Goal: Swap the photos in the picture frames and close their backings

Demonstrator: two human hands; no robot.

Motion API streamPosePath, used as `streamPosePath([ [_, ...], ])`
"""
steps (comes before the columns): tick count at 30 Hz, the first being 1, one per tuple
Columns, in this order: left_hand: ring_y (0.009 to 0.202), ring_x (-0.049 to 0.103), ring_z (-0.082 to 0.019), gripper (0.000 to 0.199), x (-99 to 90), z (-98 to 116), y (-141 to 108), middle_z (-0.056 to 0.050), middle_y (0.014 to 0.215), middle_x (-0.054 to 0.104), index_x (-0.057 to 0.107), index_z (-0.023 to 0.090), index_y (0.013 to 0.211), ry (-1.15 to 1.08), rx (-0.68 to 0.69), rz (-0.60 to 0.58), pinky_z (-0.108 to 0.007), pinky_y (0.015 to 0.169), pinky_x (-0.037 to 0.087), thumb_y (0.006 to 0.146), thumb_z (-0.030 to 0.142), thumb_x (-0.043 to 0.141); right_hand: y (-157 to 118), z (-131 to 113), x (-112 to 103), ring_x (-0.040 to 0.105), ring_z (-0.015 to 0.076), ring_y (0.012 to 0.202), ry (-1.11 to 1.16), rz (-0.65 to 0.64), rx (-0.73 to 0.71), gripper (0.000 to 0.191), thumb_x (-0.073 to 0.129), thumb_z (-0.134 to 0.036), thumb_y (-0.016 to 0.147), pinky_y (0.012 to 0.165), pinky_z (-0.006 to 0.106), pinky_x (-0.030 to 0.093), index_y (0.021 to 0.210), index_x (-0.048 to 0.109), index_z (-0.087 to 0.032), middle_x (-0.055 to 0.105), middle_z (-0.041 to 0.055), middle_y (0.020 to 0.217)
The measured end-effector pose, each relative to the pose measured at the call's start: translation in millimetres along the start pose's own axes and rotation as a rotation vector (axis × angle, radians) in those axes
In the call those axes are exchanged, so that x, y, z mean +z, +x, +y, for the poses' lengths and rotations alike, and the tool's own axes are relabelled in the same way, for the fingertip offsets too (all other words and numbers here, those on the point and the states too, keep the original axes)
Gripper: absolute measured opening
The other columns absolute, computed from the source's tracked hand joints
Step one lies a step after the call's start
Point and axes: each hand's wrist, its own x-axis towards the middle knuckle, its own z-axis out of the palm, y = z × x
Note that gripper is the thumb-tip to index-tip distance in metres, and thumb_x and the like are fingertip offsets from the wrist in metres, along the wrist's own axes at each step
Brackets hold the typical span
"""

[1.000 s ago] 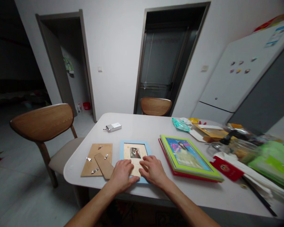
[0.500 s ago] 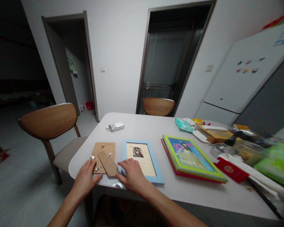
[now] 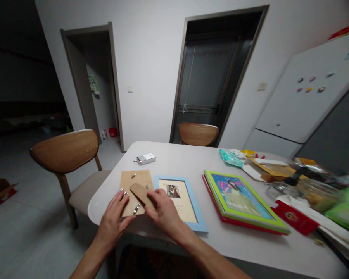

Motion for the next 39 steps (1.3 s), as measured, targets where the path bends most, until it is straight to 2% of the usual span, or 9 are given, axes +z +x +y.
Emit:
streamPosePath([
  [3, 0.116, 0.037, -0.025, 0.045, 7.9, 34.4, 16.6, -0.015, 0.124, 0.042, 0.043, 0.016, 0.113, -0.05, 0.037, -0.023, -0.042, 0.094, 0.036, 0.072, 0.029, 0.056, -11.9, 12.7, -32.2, 0.049, 0.0151, 0.082, -0.016, 0.052, 0.02, 0.028, 0.052, -0.019, 0.067, 0.076, 0.027, 0.04, 0.094, 0.057, -0.019, 0.05, 0.0048, 0.089],
  [6, 0.113, 0.042, -0.025, 0.043, 32.8, 64.0, 25.4, -0.017, 0.12, 0.046, 0.047, 0.013, 0.108, -0.093, 0.033, -0.158, -0.039, 0.093, 0.038, 0.069, 0.025, 0.06, -30.8, 38.4, -54.8, 0.051, 0.0155, 0.08, -0.088, 0.042, 0.115, 0.025, 0.05, -0.021, 0.068, 0.074, 0.027, 0.041, 0.091, 0.059, -0.017, 0.052, 0.0057, 0.087],
  [11, 0.111, 0.043, -0.024, 0.038, 68.7, 90.0, 33.9, -0.015, 0.118, 0.048, 0.05, 0.014, 0.102, -0.111, 0.041, -0.347, -0.039, 0.093, 0.036, 0.067, 0.024, 0.061, -55.1, 78.1, -65.6, 0.052, 0.0166, 0.079, -0.223, 0.027, 0.226, 0.028, 0.048, -0.026, 0.07, 0.075, 0.027, 0.041, 0.092, 0.061, -0.014, 0.053, 0.0074, 0.085],
  [16, 0.11, 0.043, -0.022, 0.017, 72.6, 93.2, 39.7, -0.008, 0.116, 0.05, 0.053, 0.019, 0.091, -0.08, 0.01, -0.494, -0.042, 0.093, 0.031, 0.075, 0.026, 0.051, -57.2, 99.1, -50.1, 0.049, 0.0184, 0.081, -0.345, 0.058, 0.18, 0.027, 0.048, -0.025, 0.069, 0.076, 0.03, 0.039, 0.091, 0.061, -0.016, 0.055, 0.0076, 0.086],
  [19, 0.116, 0.036, -0.022, 0.024, 72.0, 90.6, 36.9, -0.009, 0.122, 0.046, 0.051, 0.019, 0.097, -0.067, 0.002, -0.54, -0.045, 0.096, 0.025, 0.076, 0.031, 0.049, -57.1, 105.0, -40.3, 0.046, 0.0198, 0.084, -0.429, 0.089, 0.157, 0.028, 0.05, -0.025, 0.069, 0.075, 0.032, 0.037, 0.093, 0.061, -0.017, 0.055, 0.0078, 0.088],
  [23, 0.121, 0.029, -0.025, 0.041, 73.9, 87.1, 28.8, -0.012, 0.129, 0.038, 0.048, 0.018, 0.102, -0.078, 0.008, -0.539, -0.045, 0.098, 0.022, 0.067, 0.036, 0.06, -61.3, 105.8, -37.9, 0.045, 0.0194, 0.084, -0.478, 0.091, 0.122, 0.026, 0.048, -0.028, 0.073, 0.073, 0.031, 0.036, 0.095, 0.061, -0.021, 0.055, 0.0067, 0.088],
  [28, 0.118, 0.034, -0.022, 0.028, 73.6, 85.0, 23.0, -0.009, 0.124, 0.044, 0.052, 0.018, 0.092, -0.138, 0.028, -0.5, -0.044, 0.099, 0.022, 0.068, 0.029, 0.06, -68.5, 98.5, -42.0, 0.043, 0.0207, 0.093, -0.512, 0.082, 0.05, 0.028, 0.044, -0.028, 0.077, 0.077, 0.032, 0.034, 0.1, 0.058, -0.023, 0.052, 0.0091, 0.101],
  [32, 0.117, 0.037, -0.021, 0.025, 71.4, 86.1, 23.3, -0.011, 0.122, 0.046, 0.052, 0.017, 0.09, -0.165, 0.025, -0.484, -0.045, 0.098, 0.023, 0.068, 0.028, 0.06, -68.7, 85.7, -42.2, 0.039, 0.0209, 0.102, -0.476, -0.052, -0.064, 0.028, 0.046, -0.026, 0.076, 0.082, 0.035, 0.03, 0.103, 0.056, -0.029, 0.047, 0.0061, 0.113],
  [39, 0.116, 0.037, -0.022, 0.028, 70.4, 86.0, 23.9, -0.011, 0.121, 0.048, 0.052, 0.017, 0.093, -0.185, 0.017, -0.476, -0.045, 0.098, 0.024, 0.068, 0.027, 0.06, -60.5, 73.0, -44.4, 0.037, 0.0208, 0.104, -0.414, -0.191, -0.038, 0.027, 0.047, -0.032, 0.076, 0.083, 0.037, 0.029, 0.101, 0.057, -0.032, 0.046, 0.0039, 0.113],
])
